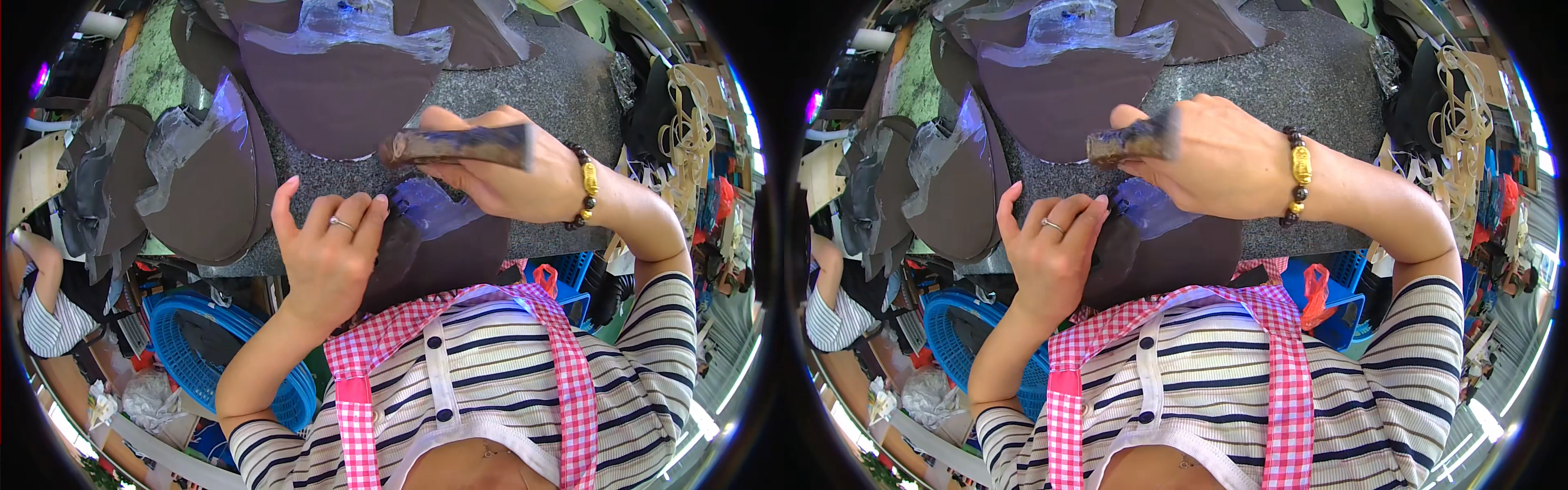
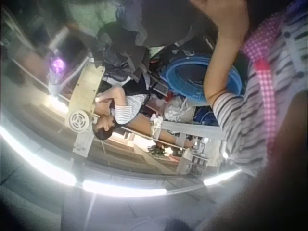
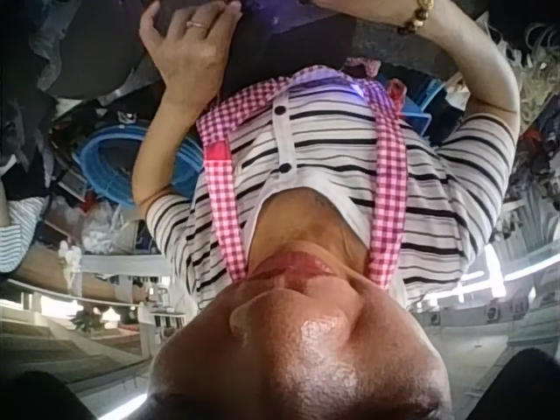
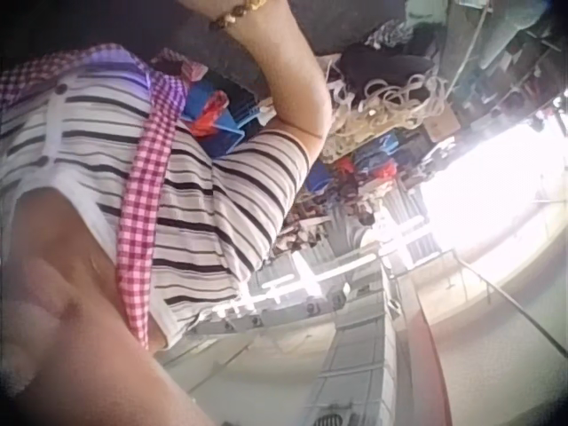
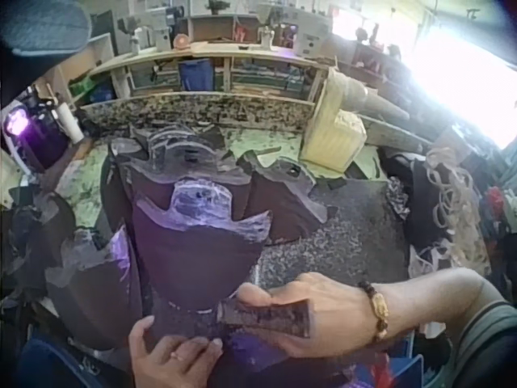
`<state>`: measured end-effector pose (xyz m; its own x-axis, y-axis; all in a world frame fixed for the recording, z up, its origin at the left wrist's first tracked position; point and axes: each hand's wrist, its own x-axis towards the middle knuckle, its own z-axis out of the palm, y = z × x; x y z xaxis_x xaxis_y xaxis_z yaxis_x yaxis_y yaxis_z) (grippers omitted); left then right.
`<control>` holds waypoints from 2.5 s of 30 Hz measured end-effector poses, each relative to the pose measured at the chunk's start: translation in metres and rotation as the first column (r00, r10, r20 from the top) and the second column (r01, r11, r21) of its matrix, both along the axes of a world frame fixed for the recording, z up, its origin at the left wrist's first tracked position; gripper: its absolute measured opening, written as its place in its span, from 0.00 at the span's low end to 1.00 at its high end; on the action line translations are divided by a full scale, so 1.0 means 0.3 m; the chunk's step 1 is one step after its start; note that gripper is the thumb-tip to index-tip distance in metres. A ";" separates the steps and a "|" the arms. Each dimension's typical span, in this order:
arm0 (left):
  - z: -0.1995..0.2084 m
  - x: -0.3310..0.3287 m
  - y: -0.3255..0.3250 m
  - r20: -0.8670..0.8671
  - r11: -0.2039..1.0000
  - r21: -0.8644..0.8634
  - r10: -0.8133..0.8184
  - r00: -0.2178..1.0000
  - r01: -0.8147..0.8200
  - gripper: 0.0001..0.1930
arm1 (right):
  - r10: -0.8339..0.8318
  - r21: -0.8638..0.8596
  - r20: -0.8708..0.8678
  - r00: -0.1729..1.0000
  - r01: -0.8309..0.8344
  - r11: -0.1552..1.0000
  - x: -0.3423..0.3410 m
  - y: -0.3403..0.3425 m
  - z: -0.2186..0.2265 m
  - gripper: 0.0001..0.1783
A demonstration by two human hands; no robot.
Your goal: The person marks leather pieces with a pen, then folds their edges and hammers them using a small hammer.
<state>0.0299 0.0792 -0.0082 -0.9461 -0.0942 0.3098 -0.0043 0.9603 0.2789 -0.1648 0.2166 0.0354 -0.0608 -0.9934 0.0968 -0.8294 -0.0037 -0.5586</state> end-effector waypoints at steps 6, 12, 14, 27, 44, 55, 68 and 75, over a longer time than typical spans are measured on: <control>-0.016 0.009 0.003 -0.033 0.999 0.011 0.039 0.999 -0.038 0.08 | 0.112 0.106 -0.119 0.987 -0.099 0.989 0.019 -0.017 0.013 0.10; -0.010 0.030 0.008 -0.017 0.981 0.162 0.113 0.993 -0.109 0.08 | 0.111 0.216 -0.197 0.974 -0.067 0.974 0.048 -0.023 0.038 0.14; -0.010 0.037 -0.006 0.000 0.980 0.179 0.086 0.996 -0.085 0.08 | 0.164 0.219 -0.155 0.974 -0.128 0.967 0.037 -0.038 0.024 0.15; -0.028 0.063 0.062 -0.039 0.969 0.091 0.234 0.971 -0.230 0.03 | 0.156 0.183 -0.099 0.983 -0.136 0.974 0.076 -0.053 0.014 0.19; -0.081 -0.158 -0.024 -0.218 0.965 0.256 0.000 0.976 0.057 0.10 | -0.174 0.162 -0.020 0.985 0.175 0.971 -0.058 0.105 0.029 0.10; -0.054 -0.145 0.010 -0.179 0.999 0.046 -0.007 0.984 0.016 0.09 | -0.077 0.081 -0.020 0.997 0.079 0.994 -0.072 0.045 0.012 0.12; -0.063 -0.135 0.034 -0.154 0.998 0.055 0.043 0.987 -0.035 0.10 | -0.049 0.094 -0.034 0.998 0.052 0.994 -0.053 0.035 0.030 0.12; -0.083 -0.109 0.060 -0.213 0.983 0.121 0.158 0.964 -0.134 0.12 | 0.015 0.229 -0.142 0.990 0.018 0.973 -0.053 0.039 0.030 0.08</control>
<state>-0.0029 0.0973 -0.0330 -0.8289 -0.2694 0.4903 -0.0696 0.9192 0.3875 -0.1806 0.2283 0.0443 -0.0646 -0.9900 -0.1252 -0.8999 0.1120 -0.4214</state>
